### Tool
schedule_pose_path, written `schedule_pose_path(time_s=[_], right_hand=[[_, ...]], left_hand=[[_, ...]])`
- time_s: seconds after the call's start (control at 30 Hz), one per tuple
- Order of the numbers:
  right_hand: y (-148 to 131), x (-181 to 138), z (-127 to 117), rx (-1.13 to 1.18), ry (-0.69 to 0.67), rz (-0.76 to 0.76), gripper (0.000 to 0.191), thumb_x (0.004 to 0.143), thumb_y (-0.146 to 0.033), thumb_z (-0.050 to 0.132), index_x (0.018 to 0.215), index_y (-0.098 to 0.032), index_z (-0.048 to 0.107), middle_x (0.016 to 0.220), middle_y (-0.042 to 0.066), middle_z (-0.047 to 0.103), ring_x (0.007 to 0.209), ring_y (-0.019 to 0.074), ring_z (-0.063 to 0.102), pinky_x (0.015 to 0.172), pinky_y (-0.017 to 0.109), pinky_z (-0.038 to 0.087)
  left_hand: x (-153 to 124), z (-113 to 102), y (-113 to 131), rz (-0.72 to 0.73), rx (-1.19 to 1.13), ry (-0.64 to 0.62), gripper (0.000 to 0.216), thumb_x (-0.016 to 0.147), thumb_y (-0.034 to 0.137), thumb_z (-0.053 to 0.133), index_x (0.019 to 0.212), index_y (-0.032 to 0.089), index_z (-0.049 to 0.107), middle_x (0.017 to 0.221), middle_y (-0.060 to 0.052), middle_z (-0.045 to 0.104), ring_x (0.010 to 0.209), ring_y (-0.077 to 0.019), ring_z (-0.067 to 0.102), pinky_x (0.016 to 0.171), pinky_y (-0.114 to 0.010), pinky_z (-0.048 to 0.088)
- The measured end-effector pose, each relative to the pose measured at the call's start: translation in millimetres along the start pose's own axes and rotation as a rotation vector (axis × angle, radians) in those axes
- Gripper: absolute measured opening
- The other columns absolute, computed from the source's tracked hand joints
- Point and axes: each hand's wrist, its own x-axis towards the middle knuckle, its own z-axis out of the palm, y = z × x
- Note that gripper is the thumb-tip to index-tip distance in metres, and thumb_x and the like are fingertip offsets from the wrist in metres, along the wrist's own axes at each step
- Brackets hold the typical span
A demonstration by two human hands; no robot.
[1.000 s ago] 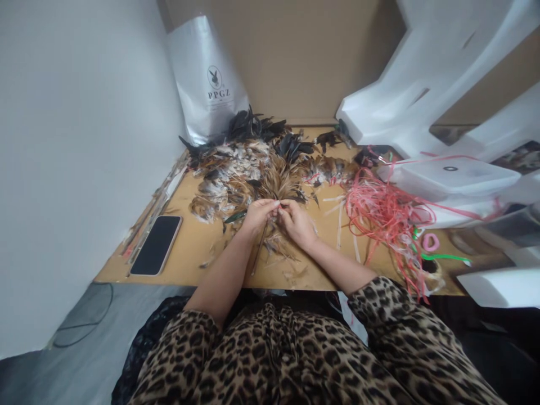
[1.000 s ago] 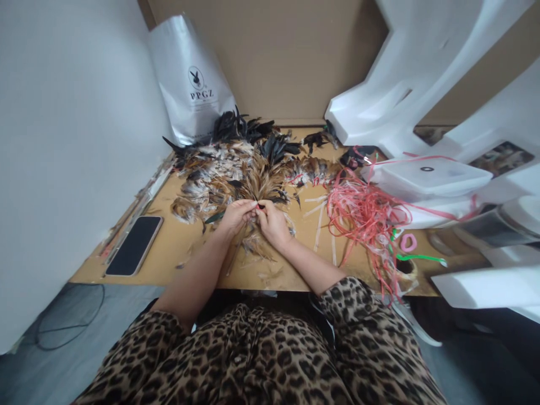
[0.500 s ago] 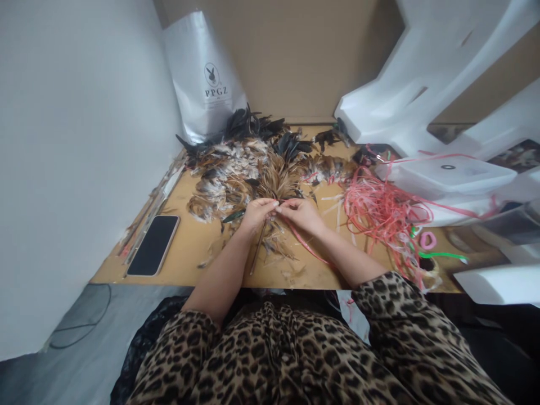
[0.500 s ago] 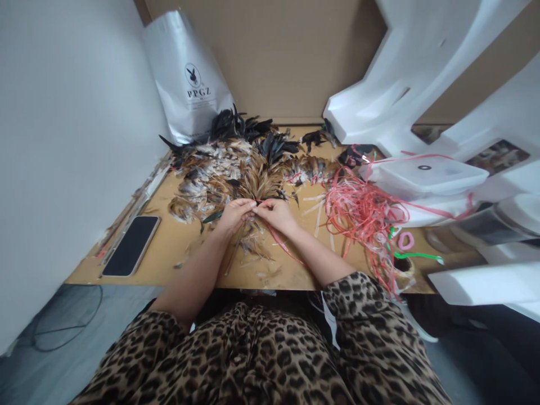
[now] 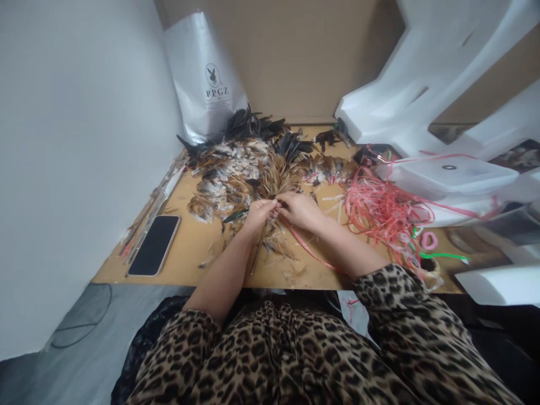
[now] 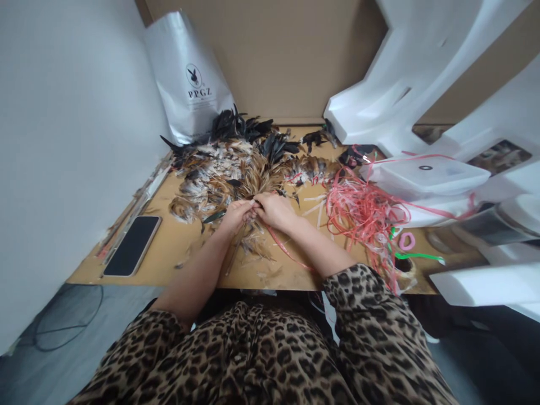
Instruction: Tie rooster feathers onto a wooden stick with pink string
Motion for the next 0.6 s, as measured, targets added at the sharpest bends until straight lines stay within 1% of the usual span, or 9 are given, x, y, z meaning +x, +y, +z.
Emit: schedule_pose_path(time_s=[0.13,0.2,0.27,0.33,0.4,0.5,0.57,0.6], right_hand=[[12,3,4,0.099,-0.079,-0.003,0.024,0.080,-0.023,0.052,0.100,-0.019,0.066,0.090,0.005,0.069,0.078,0.0163,0.059,0.069,0.024,0.039],[16,2,4,0.189,-0.100,0.027,0.021,0.080,-0.021,0.051,0.091,-0.018,0.068,0.079,0.004,0.068,0.068,0.0140,0.057,0.064,0.023,0.038],[21,0,5,0.300,-0.111,0.085,0.018,0.080,-0.020,0.051,0.077,-0.016,0.068,0.068,0.003,0.066,0.060,0.0116,0.054,0.059,0.022,0.037],[25,-2,4,0.446,-0.124,0.192,0.019,0.079,-0.022,0.053,0.066,-0.015,0.065,0.057,0.001,0.059,0.052,0.0096,0.048,0.053,0.021,0.034],[30,-6,2,0.672,-0.156,0.328,0.018,0.077,-0.026,0.056,0.065,-0.014,0.063,0.049,-0.002,0.052,0.043,0.0075,0.040,0.045,0.021,0.029],[34,-11,3,1.180,-0.214,0.509,0.017,0.075,-0.029,0.060,0.074,-0.013,0.063,0.046,-0.006,0.042,0.036,0.0039,0.026,0.037,0.019,0.016],[32,-14,8,1.534,-0.214,0.592,0.015,0.072,-0.025,0.063,0.080,-0.013,0.061,0.046,-0.009,0.034,0.036,0.0023,0.018,0.036,0.017,0.010],[29,-15,12,1.685,-0.191,0.618,0.014,0.071,-0.023,0.064,0.081,-0.014,0.060,0.046,-0.010,0.031,0.036,0.0020,0.015,0.036,0.016,0.009]], left_hand=[[-1,1,2,0.010,0.020,0.002,0.031,0.063,0.041,0.073,0.066,0.011,0.068,0.055,-0.003,0.061,0.048,-0.0064,0.051,0.048,-0.020,0.038],[-2,1,2,0.011,0.016,-0.007,0.029,0.064,0.040,0.073,0.067,0.011,0.067,0.057,-0.003,0.061,0.048,-0.0059,0.051,0.049,-0.020,0.039],[-1,1,1,0.012,0.025,-0.010,0.029,0.064,0.040,0.072,0.067,0.011,0.067,0.059,-0.003,0.062,0.048,-0.0057,0.051,0.050,-0.021,0.039],[-1,0,0,0.018,0.039,-0.004,0.029,0.064,0.040,0.073,0.068,0.012,0.067,0.060,-0.003,0.062,0.049,-0.0057,0.051,0.051,-0.021,0.039],[0,-1,-2,0.026,0.044,0.003,0.030,0.064,0.041,0.073,0.070,0.012,0.068,0.060,-0.002,0.062,0.049,-0.0055,0.051,0.050,-0.020,0.038],[0,-2,-2,0.038,0.053,0.011,0.030,0.063,0.040,0.074,0.071,0.012,0.068,0.061,-0.001,0.063,0.049,-0.0051,0.051,0.050,-0.019,0.037],[-1,-1,-2,0.046,0.076,0.011,0.029,0.062,0.038,0.075,0.072,0.012,0.068,0.061,-0.001,0.063,0.049,-0.0049,0.051,0.050,-0.019,0.037],[-1,0,-1,0.050,0.085,0.007,0.028,0.061,0.036,0.076,0.073,0.012,0.068,0.061,0.000,0.063,0.050,-0.0051,0.051,0.051,-0.019,0.038]])
